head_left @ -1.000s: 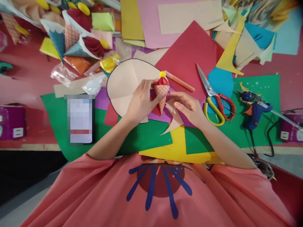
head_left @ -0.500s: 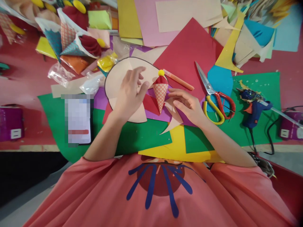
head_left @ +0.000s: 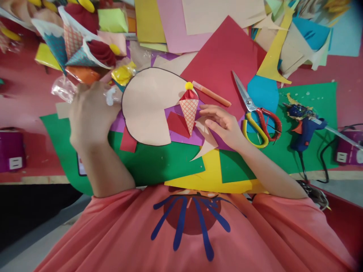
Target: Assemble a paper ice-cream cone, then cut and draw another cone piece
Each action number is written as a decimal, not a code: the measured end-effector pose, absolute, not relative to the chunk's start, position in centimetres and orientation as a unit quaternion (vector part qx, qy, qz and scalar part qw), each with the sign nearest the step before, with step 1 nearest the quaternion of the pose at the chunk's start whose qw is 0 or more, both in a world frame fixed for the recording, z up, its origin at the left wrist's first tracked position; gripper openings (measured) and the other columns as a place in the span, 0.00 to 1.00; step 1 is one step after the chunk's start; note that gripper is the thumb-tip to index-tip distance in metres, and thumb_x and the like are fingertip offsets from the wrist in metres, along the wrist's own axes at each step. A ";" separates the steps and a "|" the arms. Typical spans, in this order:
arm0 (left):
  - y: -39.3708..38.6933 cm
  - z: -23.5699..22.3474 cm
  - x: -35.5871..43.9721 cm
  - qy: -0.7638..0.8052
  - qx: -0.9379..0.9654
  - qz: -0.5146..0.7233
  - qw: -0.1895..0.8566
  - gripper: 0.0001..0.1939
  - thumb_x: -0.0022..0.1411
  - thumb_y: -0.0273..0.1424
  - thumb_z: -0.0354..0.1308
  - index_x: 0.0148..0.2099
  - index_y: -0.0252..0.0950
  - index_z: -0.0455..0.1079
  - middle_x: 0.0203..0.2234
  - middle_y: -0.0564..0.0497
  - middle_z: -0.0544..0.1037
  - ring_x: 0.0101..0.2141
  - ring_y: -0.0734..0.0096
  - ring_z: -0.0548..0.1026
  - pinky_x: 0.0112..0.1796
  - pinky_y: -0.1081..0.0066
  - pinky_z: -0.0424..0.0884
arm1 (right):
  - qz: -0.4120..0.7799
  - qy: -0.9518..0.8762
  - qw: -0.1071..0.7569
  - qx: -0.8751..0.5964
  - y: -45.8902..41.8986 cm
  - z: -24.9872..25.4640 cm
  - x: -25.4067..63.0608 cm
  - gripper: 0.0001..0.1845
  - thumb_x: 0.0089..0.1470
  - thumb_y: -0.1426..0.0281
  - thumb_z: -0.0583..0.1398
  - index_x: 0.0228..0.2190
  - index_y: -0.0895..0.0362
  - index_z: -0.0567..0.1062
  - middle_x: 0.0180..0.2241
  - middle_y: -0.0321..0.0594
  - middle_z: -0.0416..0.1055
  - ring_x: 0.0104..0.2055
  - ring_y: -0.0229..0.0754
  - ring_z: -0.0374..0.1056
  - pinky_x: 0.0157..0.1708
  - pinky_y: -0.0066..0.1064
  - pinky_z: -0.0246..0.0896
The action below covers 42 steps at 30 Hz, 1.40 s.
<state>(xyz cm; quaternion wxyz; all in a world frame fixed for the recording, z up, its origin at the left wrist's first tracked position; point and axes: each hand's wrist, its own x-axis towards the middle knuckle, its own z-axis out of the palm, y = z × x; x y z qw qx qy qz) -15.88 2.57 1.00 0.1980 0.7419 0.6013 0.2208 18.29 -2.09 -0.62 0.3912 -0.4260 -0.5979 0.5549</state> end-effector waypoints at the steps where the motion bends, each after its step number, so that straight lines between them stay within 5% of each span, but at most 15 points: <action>1: 2.6 1.4 -15.5 0.706 0.674 0.173 0.130 0.20 0.59 0.44 0.56 0.54 0.52 0.65 0.48 0.50 0.72 0.59 0.44 0.63 0.54 0.41 0.61 | 0.555 -0.598 0.392 -0.425 -2.1 -0.6 18.3 0.14 0.57 0.60 0.59 0.44 0.51 0.74 0.53 0.41 0.71 0.53 0.43 0.70 0.56 0.41 0.65; 4: 2.8 2.8 -13.6 0.786 0.601 0.127 0.066 0.19 0.61 0.45 0.57 0.53 0.49 0.63 0.50 0.53 0.70 0.56 0.52 0.67 0.55 0.43 0.65 | 0.554 -0.596 0.392 -0.429 -2.1 -0.5 18.2 0.15 0.57 0.58 0.60 0.43 0.52 0.74 0.53 0.41 0.71 0.53 0.43 0.70 0.56 0.42 0.65; 9: 3.5 2.6 -10.3 0.638 0.701 0.320 0.002 0.19 0.57 0.34 0.65 0.49 0.38 0.64 0.46 0.54 0.69 0.43 0.71 0.73 0.42 0.60 0.76 | 0.541 -0.590 0.406 -0.441 -2.0 -0.4 18.1 0.13 0.57 0.59 0.60 0.41 0.52 0.75 0.47 0.40 0.74 0.50 0.41 0.71 0.52 0.37 0.68; 13: 2.4 1.7 -6.1 0.400 0.845 0.352 0.050 0.15 0.59 0.28 0.62 0.48 0.40 0.66 0.44 0.51 0.75 0.48 0.66 0.74 0.50 0.58 0.75 | 0.517 -0.578 0.430 -0.462 -2.1 -0.3 18.1 0.11 0.57 0.59 0.60 0.36 0.53 0.74 0.36 0.37 0.75 0.39 0.37 0.73 0.41 0.31 0.70; 18: 0.0 0.7 -2.4 0.300 0.896 0.312 0.095 0.15 0.67 0.31 0.54 0.55 0.41 0.63 0.47 0.47 0.75 0.50 0.67 0.75 0.46 0.65 0.77 | 0.489 -0.600 0.425 -0.470 -2.4 0.4 18.3 0.12 0.56 0.59 0.60 0.39 0.52 0.72 0.36 0.36 0.74 0.36 0.37 0.72 0.37 0.31 0.70; 33: -0.3 -0.9 -2.1 0.395 0.859 0.290 0.150 0.26 0.62 0.48 0.56 0.55 0.38 0.64 0.49 0.44 0.75 0.50 0.59 0.74 0.50 0.59 0.70 | 0.462 -0.594 0.449 -0.481 -2.1 0.0 18.4 0.10 0.55 0.58 0.61 0.34 0.52 0.71 0.34 0.35 0.71 0.35 0.37 0.70 0.35 0.31 0.69; 42: 0.2 -1.2 -2.6 0.391 0.851 0.303 0.177 0.20 0.64 0.45 0.54 0.52 0.39 0.68 0.43 0.47 0.77 0.46 0.61 0.75 0.49 0.59 0.69 | 0.490 -0.613 0.424 -0.453 -1.9 -0.1 18.8 0.11 0.53 0.63 0.63 0.39 0.51 0.74 0.39 0.35 0.74 0.40 0.38 0.72 0.40 0.33 0.70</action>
